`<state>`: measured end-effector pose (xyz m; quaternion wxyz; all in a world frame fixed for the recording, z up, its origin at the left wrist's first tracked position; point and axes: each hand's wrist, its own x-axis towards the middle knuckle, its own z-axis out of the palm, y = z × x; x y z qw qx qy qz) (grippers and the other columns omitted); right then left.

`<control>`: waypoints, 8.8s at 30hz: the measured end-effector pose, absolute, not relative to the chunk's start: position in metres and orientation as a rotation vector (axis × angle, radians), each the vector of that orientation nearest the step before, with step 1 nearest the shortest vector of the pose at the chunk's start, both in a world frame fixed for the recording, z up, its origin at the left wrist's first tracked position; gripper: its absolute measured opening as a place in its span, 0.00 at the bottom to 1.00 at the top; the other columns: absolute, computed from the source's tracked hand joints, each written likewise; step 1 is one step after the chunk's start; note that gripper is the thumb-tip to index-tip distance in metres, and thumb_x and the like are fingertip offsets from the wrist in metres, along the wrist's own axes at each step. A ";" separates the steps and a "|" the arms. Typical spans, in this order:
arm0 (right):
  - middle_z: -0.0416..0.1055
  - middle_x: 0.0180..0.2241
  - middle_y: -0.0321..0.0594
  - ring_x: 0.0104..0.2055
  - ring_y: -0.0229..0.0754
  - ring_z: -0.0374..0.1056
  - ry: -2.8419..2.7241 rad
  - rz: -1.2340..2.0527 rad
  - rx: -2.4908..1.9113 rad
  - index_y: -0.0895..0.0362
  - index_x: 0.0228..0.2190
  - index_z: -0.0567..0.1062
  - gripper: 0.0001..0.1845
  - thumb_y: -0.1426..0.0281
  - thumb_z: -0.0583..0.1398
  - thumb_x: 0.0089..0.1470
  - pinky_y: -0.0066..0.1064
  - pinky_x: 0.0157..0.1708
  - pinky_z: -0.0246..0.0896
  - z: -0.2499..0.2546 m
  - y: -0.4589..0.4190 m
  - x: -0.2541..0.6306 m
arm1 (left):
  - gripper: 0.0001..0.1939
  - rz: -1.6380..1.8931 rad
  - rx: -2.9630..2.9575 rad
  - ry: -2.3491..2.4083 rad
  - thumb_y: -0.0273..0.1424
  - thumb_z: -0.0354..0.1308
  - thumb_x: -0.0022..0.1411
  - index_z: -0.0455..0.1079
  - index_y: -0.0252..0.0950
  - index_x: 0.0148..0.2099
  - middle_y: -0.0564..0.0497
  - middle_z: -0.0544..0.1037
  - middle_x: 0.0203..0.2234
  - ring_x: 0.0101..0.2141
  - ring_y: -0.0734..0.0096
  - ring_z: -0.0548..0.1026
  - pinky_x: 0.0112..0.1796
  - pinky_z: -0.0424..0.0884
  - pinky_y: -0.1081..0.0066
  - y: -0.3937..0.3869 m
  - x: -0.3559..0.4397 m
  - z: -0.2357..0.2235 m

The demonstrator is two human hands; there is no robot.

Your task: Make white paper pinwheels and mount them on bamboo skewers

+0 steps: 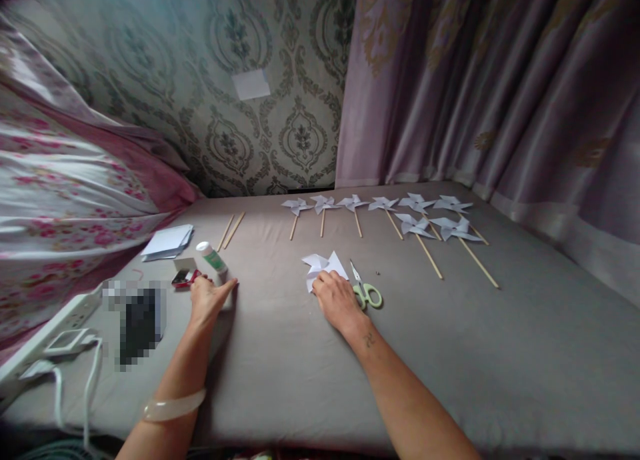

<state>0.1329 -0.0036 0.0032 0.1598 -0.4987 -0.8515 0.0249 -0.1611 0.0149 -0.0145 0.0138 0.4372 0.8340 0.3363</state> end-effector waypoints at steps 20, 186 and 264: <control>0.73 0.36 0.46 0.42 0.46 0.66 -2.500 0.144 -1.355 0.57 0.34 0.73 0.11 0.73 0.51 0.61 0.35 0.42 0.59 0.006 -0.014 0.123 | 0.09 0.946 2.003 1.656 0.29 0.59 0.55 0.75 0.36 0.40 0.45 0.75 0.35 0.37 0.65 0.73 0.42 0.69 0.65 0.019 -0.035 0.005; 0.77 0.38 0.43 0.34 0.39 0.70 -1.988 0.635 -1.591 0.58 0.38 0.80 0.18 0.74 0.54 0.48 0.28 0.38 0.62 0.007 0.040 0.154 | 0.11 0.796 1.954 1.935 0.38 0.59 0.56 0.73 0.35 0.31 0.44 0.73 0.35 0.42 0.60 0.69 0.43 0.67 0.65 0.005 -0.036 -0.004; 0.73 0.41 0.42 0.44 0.44 0.64 -2.541 0.364 -1.473 0.55 0.36 0.77 0.07 0.67 0.61 0.55 0.35 0.43 0.53 0.022 -0.002 0.138 | 0.08 0.873 2.003 1.609 0.29 0.57 0.57 0.78 0.34 0.35 0.46 0.77 0.30 0.29 0.71 0.72 0.34 0.68 0.71 0.030 -0.055 0.000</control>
